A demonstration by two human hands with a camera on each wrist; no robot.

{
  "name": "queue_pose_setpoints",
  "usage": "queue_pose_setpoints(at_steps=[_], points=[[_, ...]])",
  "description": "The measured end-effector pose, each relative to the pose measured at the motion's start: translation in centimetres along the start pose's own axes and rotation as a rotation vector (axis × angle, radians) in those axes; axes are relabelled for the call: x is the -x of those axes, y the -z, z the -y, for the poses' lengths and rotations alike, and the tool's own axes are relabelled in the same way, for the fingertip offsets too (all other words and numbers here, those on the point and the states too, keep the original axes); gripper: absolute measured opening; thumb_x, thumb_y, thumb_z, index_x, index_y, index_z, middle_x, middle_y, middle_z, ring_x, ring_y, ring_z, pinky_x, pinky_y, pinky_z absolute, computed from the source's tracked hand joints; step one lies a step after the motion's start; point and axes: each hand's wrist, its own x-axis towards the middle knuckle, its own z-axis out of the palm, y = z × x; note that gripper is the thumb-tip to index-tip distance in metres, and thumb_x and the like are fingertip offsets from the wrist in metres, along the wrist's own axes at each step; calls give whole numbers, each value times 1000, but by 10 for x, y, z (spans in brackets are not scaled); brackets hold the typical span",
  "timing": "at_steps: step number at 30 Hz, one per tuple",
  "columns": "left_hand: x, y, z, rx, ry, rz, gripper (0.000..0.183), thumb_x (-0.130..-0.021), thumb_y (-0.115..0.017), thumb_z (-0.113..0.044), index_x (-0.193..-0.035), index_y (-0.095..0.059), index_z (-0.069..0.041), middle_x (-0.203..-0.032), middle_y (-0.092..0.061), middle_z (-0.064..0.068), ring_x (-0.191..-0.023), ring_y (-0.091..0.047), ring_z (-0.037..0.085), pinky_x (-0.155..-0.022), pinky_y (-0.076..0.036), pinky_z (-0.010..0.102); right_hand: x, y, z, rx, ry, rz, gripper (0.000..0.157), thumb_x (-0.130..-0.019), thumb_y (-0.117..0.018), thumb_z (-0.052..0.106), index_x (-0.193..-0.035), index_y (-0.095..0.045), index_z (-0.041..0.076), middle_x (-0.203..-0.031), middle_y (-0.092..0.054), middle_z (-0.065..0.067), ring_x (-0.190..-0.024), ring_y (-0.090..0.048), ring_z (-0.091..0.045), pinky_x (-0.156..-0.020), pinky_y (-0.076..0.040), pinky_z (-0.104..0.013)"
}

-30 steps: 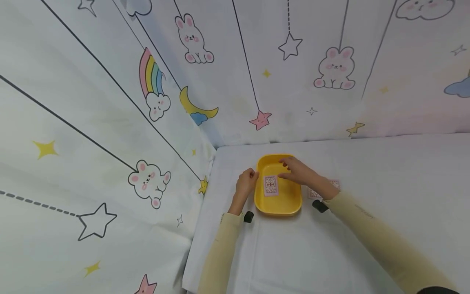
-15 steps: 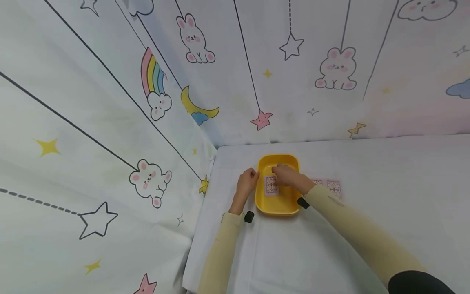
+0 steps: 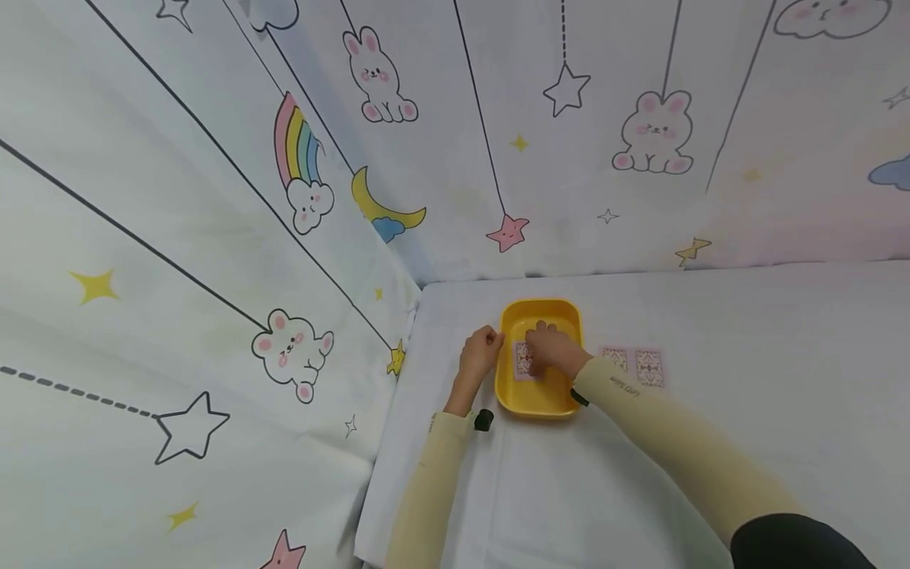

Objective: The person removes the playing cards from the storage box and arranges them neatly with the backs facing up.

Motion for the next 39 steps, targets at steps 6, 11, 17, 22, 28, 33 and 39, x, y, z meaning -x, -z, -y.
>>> queue_pose_setpoints(at_steps=[6,11,17,22,28,33,39], points=[[0,0,0,-2,-29,-19,27,-103,-58,-33,-87,-58,-11,-70,-50,-2,-57,-45,10,-50,-35,22,11,4,7,16,-12,-31,69,-83,-82,21,-137,-49,-5,-123,-49,-25,-102,-48,-34,-99,-48,-49],[2,0,-1,2,-37,-20,27,-103,-58,-32,-87,-58,-11,-69,-49,-2,-56,-45,11,-49,-34,23,12,4,8,21,-21,-39,79,-84,-82,21,-145,-39,-5,-130,-48,-28,-108,-51,-37,-100,-48,-51],[2,-1,-1,10,-29,-14,27,-103,-57,-33,-86,-57,-11,-70,-51,-1,-56,-45,11,-49,-34,23,3,-2,4,25,-38,-93,64,-92,-71,16,-142,-36,-4,-125,-53,-28,-108,-55,-39,-93,-52,-52],[1,-1,-1,11,-18,-6,27,-103,-57,-34,-87,-57,-12,-71,-52,-1,-57,-46,10,-49,-35,22,4,2,2,-58,-22,-101,46,-101,-55,10,-140,-35,-5,-113,-61,-25,-96,-59,-34,-84,-53,-46],[0,-1,1,7,-12,-3,27,-103,-57,-34,-89,-58,-11,-72,-53,0,-58,-47,11,-50,-36,23,3,4,-8,-268,53,-62,39,-102,-53,7,-136,-39,-4,-109,-65,-21,-81,-58,-23,-72,-51,-32],[-1,-2,3,8,-1,-8,27,-103,-57,-34,-90,-58,-11,-73,-52,0,-59,-47,11,-51,-36,23,6,2,-19,-448,99,-99,25,-98,-57,5,-121,-48,2,-93,-63,-14,-72,-56,-20,-62,-47,-28],[-1,-2,4,16,-2,-8,27,-104,-56,-35,-91,-58,-11,-74,-53,1,-59,-47,11,-51,-37,23,15,-1,-31,-528,136,-123,26,-99,-57,7,-123,-48,2,-91,-63,-13,-70,-57,-19,-61,-49,-27]])
